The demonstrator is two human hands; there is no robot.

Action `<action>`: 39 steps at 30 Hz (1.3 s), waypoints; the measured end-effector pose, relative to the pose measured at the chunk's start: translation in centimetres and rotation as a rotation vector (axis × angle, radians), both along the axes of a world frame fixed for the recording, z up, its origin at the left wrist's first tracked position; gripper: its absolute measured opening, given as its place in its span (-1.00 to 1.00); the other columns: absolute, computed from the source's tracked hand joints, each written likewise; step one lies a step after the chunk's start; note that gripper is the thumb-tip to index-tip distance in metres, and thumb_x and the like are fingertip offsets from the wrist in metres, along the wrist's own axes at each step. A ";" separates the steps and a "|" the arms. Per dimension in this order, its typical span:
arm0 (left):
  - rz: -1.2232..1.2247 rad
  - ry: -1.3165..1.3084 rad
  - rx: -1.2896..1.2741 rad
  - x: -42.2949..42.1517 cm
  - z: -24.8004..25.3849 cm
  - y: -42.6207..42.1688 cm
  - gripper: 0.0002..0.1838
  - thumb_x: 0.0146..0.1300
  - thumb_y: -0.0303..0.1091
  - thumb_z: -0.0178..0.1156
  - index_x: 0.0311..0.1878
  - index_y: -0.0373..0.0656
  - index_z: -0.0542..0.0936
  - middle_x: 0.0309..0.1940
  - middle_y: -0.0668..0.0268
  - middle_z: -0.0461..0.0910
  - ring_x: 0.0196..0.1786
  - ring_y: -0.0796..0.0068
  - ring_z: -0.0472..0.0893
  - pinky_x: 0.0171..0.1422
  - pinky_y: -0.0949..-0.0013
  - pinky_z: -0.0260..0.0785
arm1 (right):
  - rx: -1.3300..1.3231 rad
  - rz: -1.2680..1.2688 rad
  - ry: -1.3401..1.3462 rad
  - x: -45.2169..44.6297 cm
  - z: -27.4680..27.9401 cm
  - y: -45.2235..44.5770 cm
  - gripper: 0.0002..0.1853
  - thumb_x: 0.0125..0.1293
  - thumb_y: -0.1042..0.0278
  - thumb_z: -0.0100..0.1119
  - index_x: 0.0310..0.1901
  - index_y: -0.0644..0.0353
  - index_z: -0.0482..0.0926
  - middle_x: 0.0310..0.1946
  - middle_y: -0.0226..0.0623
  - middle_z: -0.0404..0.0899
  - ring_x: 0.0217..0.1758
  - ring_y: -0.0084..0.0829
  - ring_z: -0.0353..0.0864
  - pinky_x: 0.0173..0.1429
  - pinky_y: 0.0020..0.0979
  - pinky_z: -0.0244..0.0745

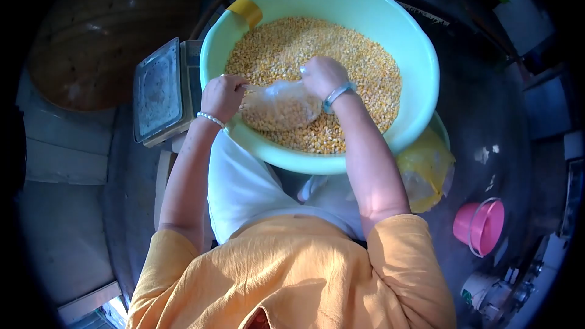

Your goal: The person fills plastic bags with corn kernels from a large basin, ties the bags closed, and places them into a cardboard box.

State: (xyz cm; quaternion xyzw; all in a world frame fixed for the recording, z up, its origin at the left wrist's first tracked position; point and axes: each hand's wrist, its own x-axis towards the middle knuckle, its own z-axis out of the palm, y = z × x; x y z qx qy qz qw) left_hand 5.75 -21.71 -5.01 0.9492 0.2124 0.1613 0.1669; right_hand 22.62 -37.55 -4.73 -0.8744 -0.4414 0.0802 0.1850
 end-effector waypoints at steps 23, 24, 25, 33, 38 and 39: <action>-0.027 -0.229 -0.521 1.5 0.7 -6.0 -0.55 -0.10 -0.28 0.30 -0.08 -0.19 0.51 -0.42 0.10 0.59 -0.34 0.11 0.59 -0.21 0.24 0.43 | 0.675 0.376 0.600 -3.0 1.1 0.9 -0.81 0.28 0.28 0.10 -0.39 0.21 0.56 -0.73 -0.52 0.38 -0.77 -0.72 0.29 -0.72 -0.65 0.15; 0.006 -0.284 -0.541 1.5 0.5 -6.2 -0.66 -0.09 -0.31 0.25 -0.20 -0.23 0.57 -0.49 0.11 0.59 -0.40 0.17 0.60 -0.26 0.26 0.43 | 0.624 0.243 0.762 -2.7 0.9 0.8 -0.82 0.27 0.28 0.11 -0.38 0.21 0.55 -0.69 -0.48 0.44 -0.77 -0.71 0.31 -0.72 -0.64 0.18; 0.012 -0.271 -0.589 1.6 0.0 -6.1 -0.68 -0.08 -0.33 0.25 -0.21 -0.24 0.57 -0.48 0.14 0.59 -0.40 0.26 0.59 -0.25 0.30 0.41 | 0.565 0.107 0.919 -2.4 0.6 0.7 -0.82 0.26 0.27 0.12 -0.37 0.21 0.55 -0.65 -0.44 0.49 -0.77 -0.70 0.32 -0.73 -0.63 0.20; 0.126 -0.358 -0.653 2.0 -1.7 -5.5 -0.81 -0.05 -0.42 0.17 -0.31 -0.25 0.60 -0.48 0.15 0.60 -0.41 0.35 0.59 -0.26 0.35 0.41 | 0.594 0.067 0.973 -2.8 0.7 1.0 -0.78 0.28 0.26 0.10 -0.42 0.23 0.52 -0.76 -0.53 0.33 -0.83 -0.71 0.22 -0.77 -0.62 0.10; 0.172 -0.511 -0.631 2.8 -1.6 -6.0 -0.85 -0.02 -0.41 0.14 -0.34 -0.19 0.57 -0.46 0.12 0.59 -0.37 0.20 0.60 -0.24 0.27 0.43 | 0.596 -0.030 0.879 -2.3 -0.6 1.5 -0.84 0.25 0.24 0.11 -0.37 0.13 0.51 -0.73 -0.59 0.28 -0.79 -0.71 0.21 -0.79 -0.60 0.08; 0.192 -0.551 -0.742 2.8 -1.2 -6.1 -0.85 -0.01 -0.39 0.14 -0.34 -0.19 0.57 -0.47 0.14 0.59 -0.37 0.23 0.60 -0.23 0.28 0.43 | 0.607 -0.069 0.906 -2.5 -0.3 1.5 -0.83 0.24 0.24 0.13 -0.40 0.14 0.51 -0.73 -0.58 0.28 -0.78 -0.70 0.23 -0.78 -0.60 0.10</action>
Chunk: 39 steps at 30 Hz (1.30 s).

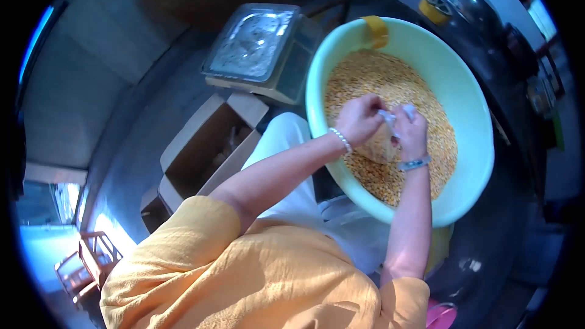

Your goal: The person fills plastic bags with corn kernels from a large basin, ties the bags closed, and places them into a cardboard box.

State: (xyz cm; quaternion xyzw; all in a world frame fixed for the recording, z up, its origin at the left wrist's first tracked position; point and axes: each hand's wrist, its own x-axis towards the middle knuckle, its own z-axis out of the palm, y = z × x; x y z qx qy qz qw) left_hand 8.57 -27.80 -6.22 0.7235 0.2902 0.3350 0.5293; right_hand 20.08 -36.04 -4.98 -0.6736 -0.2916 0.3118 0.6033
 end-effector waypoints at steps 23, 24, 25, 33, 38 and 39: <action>-0.350 -0.190 -0.367 -0.1 -1.1 1.4 -0.86 -0.17 -0.55 0.33 -0.47 -0.20 0.59 -0.55 0.37 0.57 -0.46 0.65 0.51 -0.33 0.57 0.37 | 0.015 0.002 0.069 0.9 -1.2 0.3 -0.84 0.31 0.29 0.05 -0.38 0.15 0.48 -0.68 -0.55 0.37 -0.77 -0.74 0.22 -0.77 -0.63 0.05; -0.439 -0.219 -0.469 -0.3 -1.3 1.5 -0.86 -0.16 -0.55 0.32 -0.46 -0.20 0.59 -0.54 0.37 0.56 -0.46 0.65 0.50 -0.35 0.58 0.35 | 0.012 -0.032 0.045 1.0 -1.3 0.1 -0.84 0.31 0.29 0.05 -0.38 0.16 0.48 -0.67 -0.55 0.38 -0.76 -0.74 0.24 -0.76 -0.63 0.07; -0.554 -0.252 -0.573 0.1 -1.5 1.6 -0.85 -0.16 -0.55 0.31 -0.45 -0.19 0.59 -0.53 0.38 0.55 -0.46 0.65 0.49 -0.36 0.59 0.32 | 0.058 -0.049 0.011 0.6 -1.7 0.2 -0.85 0.29 0.31 0.07 -0.39 0.16 0.49 -0.65 -0.55 0.41 -0.71 -0.73 0.30 -0.72 -0.65 0.12; -0.561 -0.167 -0.677 -0.4 -1.5 1.6 -0.89 -0.02 -0.52 0.19 -0.36 -0.20 0.53 -0.45 0.37 0.53 -0.37 0.65 0.49 -0.27 0.56 0.31 | 0.073 0.004 0.141 0.7 -0.3 -0.3 -0.81 0.28 0.30 0.09 -0.40 0.22 0.50 -0.80 -0.54 0.26 -0.83 -0.69 0.18 -0.78 -0.59 0.11; -0.392 -0.117 -0.498 0.2 -2.4 1.1 -0.84 -0.08 -0.55 0.23 -0.34 -0.26 0.55 -0.52 0.35 0.53 -0.46 0.57 0.49 -0.36 0.50 0.33 | 0.138 0.025 0.133 0.5 0.5 -0.6 -0.80 0.27 0.31 0.09 -0.40 0.28 0.51 -0.81 -0.53 0.25 -0.83 -0.69 0.17 -0.78 -0.58 0.11; -0.375 -0.029 -0.360 0.0 -2.1 1.2 -0.83 -0.08 -0.53 0.22 -0.33 -0.25 0.55 -0.52 0.31 0.54 -0.46 0.52 0.52 -0.35 0.46 0.35 | 0.139 0.042 0.128 0.5 0.4 -0.5 -0.80 0.27 0.31 0.09 -0.40 0.28 0.51 -0.81 -0.53 0.25 -0.83 -0.69 0.17 -0.78 -0.59 0.11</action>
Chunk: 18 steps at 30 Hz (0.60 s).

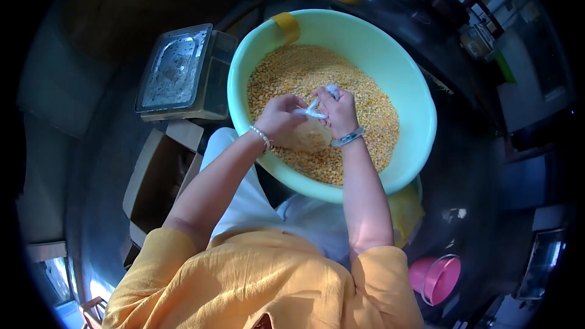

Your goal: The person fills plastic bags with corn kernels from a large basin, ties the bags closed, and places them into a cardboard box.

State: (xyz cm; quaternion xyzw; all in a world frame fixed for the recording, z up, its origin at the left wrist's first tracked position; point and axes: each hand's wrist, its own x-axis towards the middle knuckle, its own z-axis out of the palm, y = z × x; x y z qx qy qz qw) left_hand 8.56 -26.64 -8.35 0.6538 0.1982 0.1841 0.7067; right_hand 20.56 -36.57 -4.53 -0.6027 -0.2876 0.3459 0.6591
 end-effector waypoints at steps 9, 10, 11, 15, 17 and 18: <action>0.429 -0.059 0.899 -0.2 1.5 -1.2 -0.88 -0.07 -0.45 0.16 -0.39 -0.13 0.59 -0.41 0.22 0.59 -0.27 0.12 0.56 -0.10 0.21 0.40 | -0.081 -0.005 0.019 0.5 -0.5 0.0 -0.83 0.24 0.32 0.12 -0.40 0.25 0.51 -0.76 -0.52 0.30 -0.79 -0.68 0.23 -0.77 -0.58 0.13; 0.389 -0.104 0.946 -0.1 1.6 -1.2 -0.87 -0.07 -0.47 0.16 -0.38 -0.12 0.58 -0.42 0.22 0.58 -0.27 0.13 0.56 -0.10 0.20 0.39 | -0.094 -0.005 0.006 0.5 -0.6 0.1 -0.83 0.24 0.32 0.12 -0.41 0.24 0.51 -0.75 -0.52 0.31 -0.79 -0.67 0.23 -0.77 -0.57 0.13; 0.352 -0.147 0.992 -0.1 1.8 -1.2 -0.86 -0.08 -0.48 0.15 -0.37 -0.11 0.57 -0.43 0.23 0.58 -0.27 0.14 0.55 -0.11 0.19 0.38 | -0.106 -0.002 -0.007 0.5 -0.7 0.2 -0.83 0.24 0.32 0.12 -0.42 0.23 0.51 -0.75 -0.52 0.31 -0.78 -0.67 0.24 -0.76 -0.56 0.13; 0.123 -0.104 1.229 -0.1 2.3 -1.0 -0.77 -0.06 -0.50 0.12 -0.26 -0.08 0.45 -0.51 0.20 0.54 -0.38 0.18 0.53 -0.15 0.17 0.31 | -0.069 -0.075 -0.031 0.3 -0.8 0.3 -0.82 0.22 0.28 0.14 -0.47 0.15 0.49 -0.72 -0.53 0.34 -0.74 -0.67 0.28 -0.74 -0.56 0.14; 0.046 -0.072 1.192 0.5 1.2 -1.1 -0.73 -0.01 -0.46 0.09 -0.17 -0.04 0.41 -0.53 0.14 0.54 -0.41 0.11 0.55 -0.20 0.12 0.35 | -0.045 -0.109 -0.063 0.7 -1.2 0.4 -0.83 0.20 0.25 0.16 -0.47 0.12 0.50 -0.69 -0.55 0.36 -0.71 -0.68 0.31 -0.70 -0.58 0.13; 0.026 -0.017 1.092 0.2 2.1 -1.6 -0.69 -0.01 -0.45 0.08 -0.12 0.00 0.39 -0.58 0.12 0.53 -0.47 0.06 0.56 -0.34 0.05 0.37 | -0.039 -0.128 -0.038 0.4 -0.8 0.4 -0.84 0.20 0.26 0.16 -0.43 0.14 0.52 -0.67 -0.55 0.37 -0.69 -0.70 0.32 -0.68 -0.61 0.14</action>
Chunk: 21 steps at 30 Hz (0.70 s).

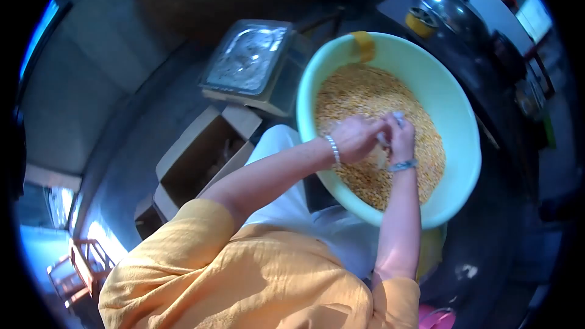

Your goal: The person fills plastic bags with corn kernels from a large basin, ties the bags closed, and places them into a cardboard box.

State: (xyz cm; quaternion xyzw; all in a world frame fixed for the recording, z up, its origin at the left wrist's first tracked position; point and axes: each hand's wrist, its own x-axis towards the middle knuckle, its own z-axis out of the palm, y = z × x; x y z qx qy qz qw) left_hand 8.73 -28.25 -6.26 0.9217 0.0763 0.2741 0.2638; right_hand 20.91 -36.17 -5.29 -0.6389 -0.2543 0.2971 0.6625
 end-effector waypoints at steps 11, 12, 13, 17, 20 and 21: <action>0.050 -0.073 -0.178 -1.9 1.2 -1.1 -0.92 -0.06 -0.38 0.13 -0.46 -0.07 0.59 -0.64 0.19 0.54 -0.49 0.11 0.58 -0.36 0.11 0.39 | 0.100 0.009 0.151 3.9 -1.2 -1.2 -0.57 0.37 0.00 -0.12 -0.04 0.26 0.40 -0.74 -0.48 0.27 -0.71 -0.65 0.24 -0.65 -0.56 0.12; 0.049 -0.119 -0.239 -2.2 1.8 -1.2 -0.92 -0.08 -0.38 0.13 -0.47 -0.08 0.59 -0.64 0.19 0.54 -0.49 0.11 0.58 -0.35 0.12 0.40 | 0.125 0.003 0.160 5.4 -2.4 -1.3 -0.55 0.37 -0.02 -0.13 -0.04 0.26 0.41 -0.70 -0.45 0.34 -0.71 -0.65 0.26 -0.66 -0.59 0.13; 0.049 -0.164 -0.300 -2.5 2.3 -1.1 -0.92 -0.09 -0.39 0.13 -0.48 -0.09 0.59 -0.63 0.18 0.55 -0.48 0.11 0.57 -0.34 0.12 0.40 | 0.120 -0.002 0.183 5.5 -2.4 -1.3 -0.55 0.37 -0.03 -0.14 -0.04 0.26 0.40 -0.62 -0.41 0.39 -0.60 -0.60 0.35 -0.51 -0.55 0.24; 0.117 -0.327 -0.537 -3.2 4.8 0.3 -0.88 -0.14 -0.39 0.15 -0.48 -0.14 0.62 -0.58 0.11 0.56 -0.43 0.10 0.57 -0.27 0.14 0.41 | 0.152 0.169 0.290 9.7 -4.6 -2.8 -0.51 0.40 -0.07 -0.25 -0.01 0.24 0.39 -0.15 -0.21 0.54 -0.04 -0.39 0.53 0.06 -0.35 0.44; 0.200 -0.447 -0.611 -4.9 6.4 2.1 -0.86 -0.17 -0.41 0.16 -0.48 -0.20 0.63 -0.57 0.09 0.56 -0.43 0.11 0.57 -0.26 0.18 0.41 | 0.096 -0.103 0.233 6.3 -3.1 -1.7 -0.53 0.38 -0.06 -0.20 -0.05 0.24 0.41 -0.45 -0.40 0.43 -0.51 -0.60 0.30 -0.45 -0.55 0.18; 0.212 -0.483 -0.632 -6.0 7.1 2.8 -0.86 -0.17 -0.41 0.16 -0.48 -0.22 0.63 -0.57 0.08 0.56 -0.44 0.12 0.57 -0.25 0.18 0.42 | 0.074 -0.232 0.209 3.8 -1.9 -1.0 -0.54 0.37 -0.06 -0.16 -0.08 0.24 0.42 -0.62 -0.50 0.38 -0.75 -0.71 0.18 -0.71 -0.65 0.05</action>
